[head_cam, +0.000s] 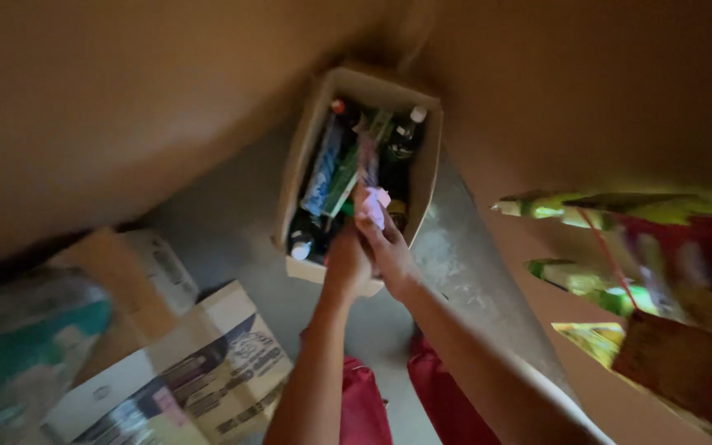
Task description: Wiping bottles and boxes with a pink cloth and organizing them on grocery store shelves.
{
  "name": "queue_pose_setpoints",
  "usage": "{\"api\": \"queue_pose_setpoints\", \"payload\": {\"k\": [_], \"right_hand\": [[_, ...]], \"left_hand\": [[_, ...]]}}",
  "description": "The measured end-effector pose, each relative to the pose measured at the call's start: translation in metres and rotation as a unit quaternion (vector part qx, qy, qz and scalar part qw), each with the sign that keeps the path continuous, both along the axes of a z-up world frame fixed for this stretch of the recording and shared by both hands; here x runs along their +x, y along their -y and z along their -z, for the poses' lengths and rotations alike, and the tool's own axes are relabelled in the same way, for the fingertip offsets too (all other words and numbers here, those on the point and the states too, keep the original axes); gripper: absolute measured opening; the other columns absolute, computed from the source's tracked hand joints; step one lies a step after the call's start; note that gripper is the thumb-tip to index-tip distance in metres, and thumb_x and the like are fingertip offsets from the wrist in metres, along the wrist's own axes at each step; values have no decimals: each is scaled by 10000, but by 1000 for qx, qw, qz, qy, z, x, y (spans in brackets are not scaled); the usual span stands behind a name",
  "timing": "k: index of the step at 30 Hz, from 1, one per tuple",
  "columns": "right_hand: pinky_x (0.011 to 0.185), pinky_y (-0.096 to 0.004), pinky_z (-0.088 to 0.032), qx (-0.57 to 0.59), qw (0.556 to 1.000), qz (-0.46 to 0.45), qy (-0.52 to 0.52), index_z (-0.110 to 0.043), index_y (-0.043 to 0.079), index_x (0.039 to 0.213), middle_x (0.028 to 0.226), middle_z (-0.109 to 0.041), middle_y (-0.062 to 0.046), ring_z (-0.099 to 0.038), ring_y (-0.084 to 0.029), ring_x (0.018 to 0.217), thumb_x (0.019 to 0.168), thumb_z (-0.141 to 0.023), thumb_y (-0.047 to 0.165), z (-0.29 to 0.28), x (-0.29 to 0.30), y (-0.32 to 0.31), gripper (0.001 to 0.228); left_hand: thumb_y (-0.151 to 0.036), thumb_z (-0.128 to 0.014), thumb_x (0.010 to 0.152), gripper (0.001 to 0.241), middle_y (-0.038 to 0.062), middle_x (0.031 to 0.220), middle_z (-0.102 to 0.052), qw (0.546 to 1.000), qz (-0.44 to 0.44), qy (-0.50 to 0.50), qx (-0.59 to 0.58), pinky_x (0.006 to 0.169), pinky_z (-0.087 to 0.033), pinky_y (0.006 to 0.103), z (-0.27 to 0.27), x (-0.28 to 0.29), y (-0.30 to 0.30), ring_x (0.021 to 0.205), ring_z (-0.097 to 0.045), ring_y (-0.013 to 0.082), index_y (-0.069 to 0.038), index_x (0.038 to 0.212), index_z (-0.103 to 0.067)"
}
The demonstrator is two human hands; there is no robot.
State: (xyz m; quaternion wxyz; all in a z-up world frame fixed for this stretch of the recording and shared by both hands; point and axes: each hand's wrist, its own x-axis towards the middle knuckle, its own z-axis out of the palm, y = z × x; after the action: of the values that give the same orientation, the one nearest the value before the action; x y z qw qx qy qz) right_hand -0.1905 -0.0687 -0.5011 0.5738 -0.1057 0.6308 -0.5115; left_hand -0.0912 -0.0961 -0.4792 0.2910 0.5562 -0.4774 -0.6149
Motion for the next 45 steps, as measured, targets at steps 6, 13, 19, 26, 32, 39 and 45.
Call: {"api": "queue_pose_setpoints", "payload": {"k": [6,13,19,26,32,39,45], "right_hand": [[785,-324,-485,-50,989,-75,-114,-549,193,1419,1108,-646,-5,-587,-159,963,1002,-617,432,-101,-13,0,486],[774,-416,-600,-215,948,-95,214,-529,128,1119,1119,-697,-188,-699,-281,973,1023,-624,402,-293,-65,-7,306],[776,-368,-609,-259,897,-109,340,-538,43,1277,1142,-665,-188,-700,-236,926,1080,-654,198,-405,-77,-33,276],[779,-295,-536,-348,922,-68,155,-514,-5,1330,1334,-659,-169,-650,-159,958,983,-662,40,-638,-16,-60,380],[1039,-352,-507,-403,909,-52,-87,-382,20,1528,1383,-583,-118,-584,-190,1220,1054,-586,175,-662,22,-121,538],[962,-387,-521,-438,878,-182,-61,-268,105,1580,1304,-557,-78,-595,-181,1086,951,-642,208,-707,34,-162,739],[640,-360,-592,-481,870,-80,72,-502,87,1343,1026,-651,-64,-686,-184,817,981,-636,424,-812,-18,-104,512]], "left_hand": [[-125,-566,957,487,288,1261,-647,982,137,125,-35,980,-498,440,-212,45,-92,1195,-631,411,-15,1426,-494],[-197,-578,962,640,165,1516,-490,984,154,-6,87,1033,-513,383,-405,120,-181,1340,-574,272,-67,1556,-378],[-357,-620,1024,638,177,1411,-644,976,141,-139,86,1024,-502,389,-465,191,-218,1241,-620,247,-33,1541,-434],[-717,-340,988,670,182,1024,-773,960,-21,277,-37,792,-569,423,-522,116,-210,949,-730,344,-196,1234,-682],[-735,-358,1014,857,193,867,-770,976,-171,133,16,749,-571,414,-561,47,-198,859,-778,326,6,1147,-768],[-580,-409,961,541,20,655,-621,923,-174,-317,130,475,-469,296,-648,44,-199,547,-595,155,-100,1056,-641],[-775,-357,1032,759,19,445,-424,937,117,-309,114,295,-324,287,-633,70,-222,307,-418,148,-95,728,-499]]}}
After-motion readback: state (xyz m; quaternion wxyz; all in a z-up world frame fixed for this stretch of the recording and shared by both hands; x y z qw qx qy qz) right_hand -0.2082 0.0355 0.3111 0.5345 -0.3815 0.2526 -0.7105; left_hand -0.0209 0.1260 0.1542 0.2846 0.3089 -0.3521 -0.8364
